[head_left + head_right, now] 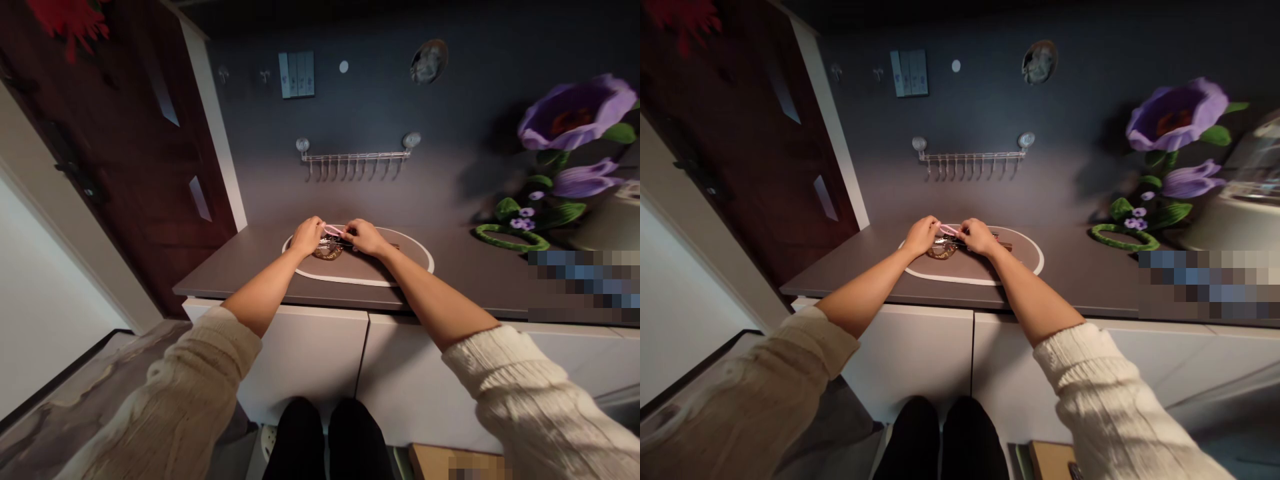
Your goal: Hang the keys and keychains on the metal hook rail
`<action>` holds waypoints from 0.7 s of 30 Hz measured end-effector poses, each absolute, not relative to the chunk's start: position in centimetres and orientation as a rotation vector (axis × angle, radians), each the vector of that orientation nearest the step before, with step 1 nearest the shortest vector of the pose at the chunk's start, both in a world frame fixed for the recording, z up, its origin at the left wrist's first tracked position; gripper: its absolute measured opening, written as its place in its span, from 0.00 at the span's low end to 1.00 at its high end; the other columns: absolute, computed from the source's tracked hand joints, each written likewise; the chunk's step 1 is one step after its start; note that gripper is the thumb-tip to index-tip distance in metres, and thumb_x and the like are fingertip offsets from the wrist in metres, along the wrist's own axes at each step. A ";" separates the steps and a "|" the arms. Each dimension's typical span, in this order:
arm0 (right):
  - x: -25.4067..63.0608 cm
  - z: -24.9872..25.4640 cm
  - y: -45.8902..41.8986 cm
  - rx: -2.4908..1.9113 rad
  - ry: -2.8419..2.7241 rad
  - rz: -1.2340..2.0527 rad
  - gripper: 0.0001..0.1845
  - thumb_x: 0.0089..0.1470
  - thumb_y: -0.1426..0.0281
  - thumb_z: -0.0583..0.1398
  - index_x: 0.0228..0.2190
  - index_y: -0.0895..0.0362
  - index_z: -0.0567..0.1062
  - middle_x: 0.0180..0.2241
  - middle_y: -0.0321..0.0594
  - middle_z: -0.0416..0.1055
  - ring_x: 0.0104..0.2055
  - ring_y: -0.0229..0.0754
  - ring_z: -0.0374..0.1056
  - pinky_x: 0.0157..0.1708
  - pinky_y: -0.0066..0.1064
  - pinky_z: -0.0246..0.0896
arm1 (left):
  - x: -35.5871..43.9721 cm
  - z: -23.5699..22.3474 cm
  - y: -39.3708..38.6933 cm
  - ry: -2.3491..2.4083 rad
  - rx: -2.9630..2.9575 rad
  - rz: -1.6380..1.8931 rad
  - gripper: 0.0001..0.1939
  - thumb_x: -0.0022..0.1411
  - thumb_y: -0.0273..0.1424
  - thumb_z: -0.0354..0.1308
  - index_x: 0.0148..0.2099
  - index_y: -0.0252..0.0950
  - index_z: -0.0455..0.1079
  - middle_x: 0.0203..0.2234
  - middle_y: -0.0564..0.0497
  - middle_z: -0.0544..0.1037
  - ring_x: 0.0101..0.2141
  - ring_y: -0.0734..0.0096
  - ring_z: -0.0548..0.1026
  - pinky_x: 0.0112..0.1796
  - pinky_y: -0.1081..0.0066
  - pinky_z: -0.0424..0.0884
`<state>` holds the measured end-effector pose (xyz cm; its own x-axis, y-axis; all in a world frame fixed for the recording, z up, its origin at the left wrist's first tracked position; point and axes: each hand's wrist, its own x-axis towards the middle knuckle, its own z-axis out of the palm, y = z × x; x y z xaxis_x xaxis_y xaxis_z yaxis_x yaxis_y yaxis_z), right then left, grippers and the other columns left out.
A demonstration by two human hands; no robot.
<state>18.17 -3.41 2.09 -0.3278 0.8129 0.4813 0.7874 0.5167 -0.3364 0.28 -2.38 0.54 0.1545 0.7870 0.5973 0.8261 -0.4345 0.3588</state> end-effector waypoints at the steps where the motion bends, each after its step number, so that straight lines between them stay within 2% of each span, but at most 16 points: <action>1: 18.1 2.2 -3.6 -1.305 -2.105 0.114 0.08 0.49 0.67 0.58 0.29 0.60 0.74 0.30 0.40 0.71 0.30 0.35 0.63 0.32 0.25 0.55 | 0.3 0.6 -2.4 -1.642 -2.336 -1.177 0.13 0.63 0.33 0.42 0.39 0.36 0.66 0.36 0.46 0.74 0.37 0.66 0.69 0.38 0.69 0.62; 4: 18.1 2.5 -4.1 -1.311 -1.986 0.280 0.09 0.48 0.65 0.58 0.30 0.59 0.74 0.27 0.37 0.71 0.26 0.33 0.62 0.30 0.25 0.55 | 0.4 0.6 -2.4 -1.641 -2.297 -1.240 0.13 0.63 0.33 0.42 0.39 0.36 0.66 0.35 0.46 0.74 0.37 0.67 0.69 0.37 0.70 0.62; 11: 18.4 2.6 -3.5 -1.174 -1.820 0.493 0.11 0.44 0.63 0.60 0.28 0.59 0.73 0.23 0.35 0.70 0.24 0.32 0.61 0.28 0.26 0.55 | 0.6 0.8 -2.4 -1.499 -2.366 -1.286 0.07 0.58 0.29 0.48 0.34 0.36 0.67 0.30 0.49 0.72 0.34 0.69 0.68 0.36 0.71 0.62; 17: 18.2 2.7 -2.9 -0.930 -1.592 0.779 0.13 0.39 0.63 0.63 0.24 0.59 0.71 0.18 0.31 0.64 0.20 0.30 0.56 0.23 0.24 0.53 | 1.0 1.2 -3.2 -1.356 -2.468 -1.317 0.06 0.56 0.29 0.51 0.31 0.35 0.69 0.26 0.51 0.70 0.29 0.73 0.66 0.34 0.73 0.62; 21: 18.0 2.8 -2.9 -0.840 -1.472 0.891 0.15 0.36 0.62 0.66 0.24 0.59 0.70 0.18 0.32 0.65 0.19 0.29 0.56 0.23 0.24 0.55 | 1.4 1.5 -3.6 -1.331 -2.520 -1.346 0.07 0.56 0.29 0.52 0.31 0.34 0.70 0.27 0.51 0.70 0.29 0.74 0.66 0.34 0.73 0.63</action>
<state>18.04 -2.88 2.82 -0.0799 0.8890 0.4509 0.0131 0.4532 -0.8913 1.37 -3.63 1.53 0.2785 0.6797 0.6785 0.6710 -0.6432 0.3689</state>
